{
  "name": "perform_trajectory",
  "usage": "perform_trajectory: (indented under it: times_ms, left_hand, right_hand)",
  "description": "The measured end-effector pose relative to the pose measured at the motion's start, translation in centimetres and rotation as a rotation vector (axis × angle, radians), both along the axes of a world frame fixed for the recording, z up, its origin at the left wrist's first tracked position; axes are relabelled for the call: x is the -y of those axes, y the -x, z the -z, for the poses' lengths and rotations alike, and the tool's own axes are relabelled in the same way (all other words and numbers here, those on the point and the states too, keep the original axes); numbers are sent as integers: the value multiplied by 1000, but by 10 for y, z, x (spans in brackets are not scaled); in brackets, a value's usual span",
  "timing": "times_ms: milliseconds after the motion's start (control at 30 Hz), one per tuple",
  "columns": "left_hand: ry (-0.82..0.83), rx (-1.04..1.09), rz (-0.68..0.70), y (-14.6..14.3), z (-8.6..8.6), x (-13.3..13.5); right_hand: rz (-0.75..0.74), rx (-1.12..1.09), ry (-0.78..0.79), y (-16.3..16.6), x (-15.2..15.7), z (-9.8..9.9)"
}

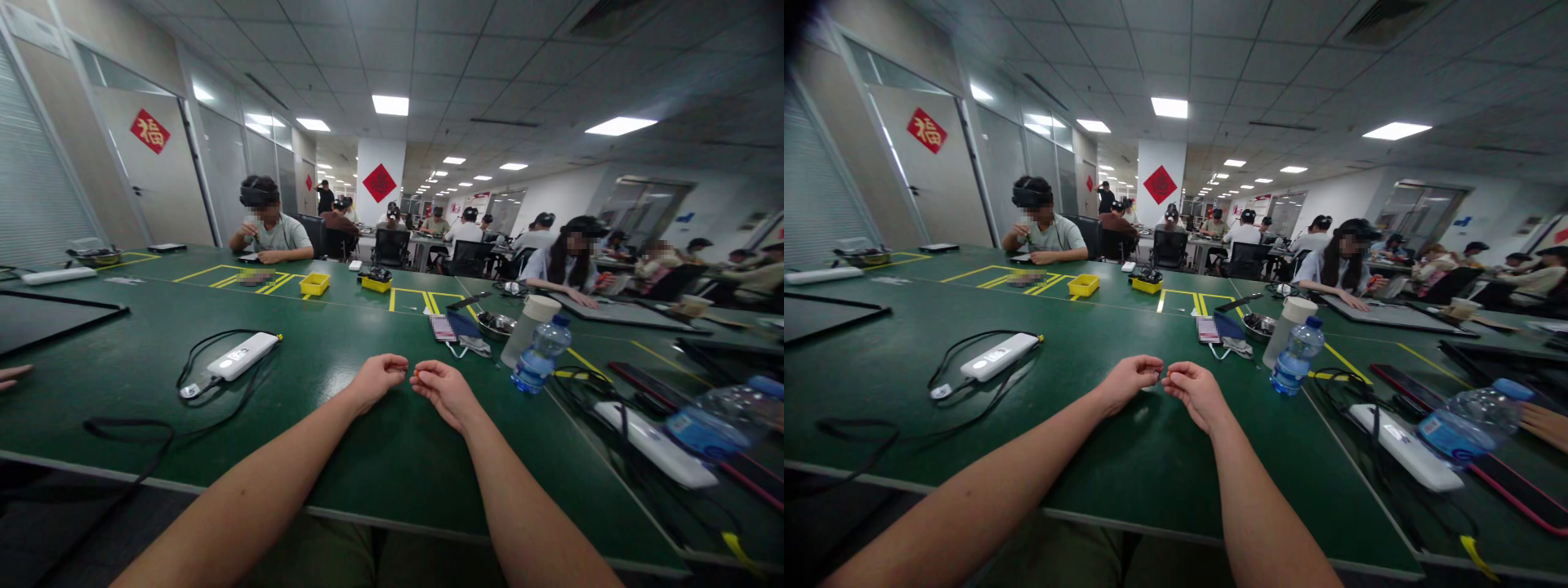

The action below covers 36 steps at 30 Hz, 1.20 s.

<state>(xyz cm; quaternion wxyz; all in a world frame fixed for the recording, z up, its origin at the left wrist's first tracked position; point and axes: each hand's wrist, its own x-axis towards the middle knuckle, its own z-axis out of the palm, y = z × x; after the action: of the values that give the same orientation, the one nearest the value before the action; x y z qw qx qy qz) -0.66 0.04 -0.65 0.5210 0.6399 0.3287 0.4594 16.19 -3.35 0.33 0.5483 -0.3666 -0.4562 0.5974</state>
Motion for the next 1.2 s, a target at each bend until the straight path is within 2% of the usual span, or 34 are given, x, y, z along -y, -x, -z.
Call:
perform_trajectory:
  times_ms: [133,267,367,700,900,1200]
  left_hand:
    - [-147,-172,-35,1,-2,1]
    - [-381,-260,-138,2,-6,3]
    - [-457,-292,-182,2,-8,5]
    - [-503,-394,-160,2,-5,6]
    - [-523,-482,-166,1,-2,2]
    - [-386,-433,-186,1,-3,6]
  right_hand:
    - [80,79,-78,0,-2,4]
    - [199,313,-225,-1,-6,10]
    - [216,417,-306,-1,-7,10]
    - [134,450,-340,2,-5,9]
    - [114,542,-300,2,-5,9]
    - [179,541,-273,-1,-9,13]
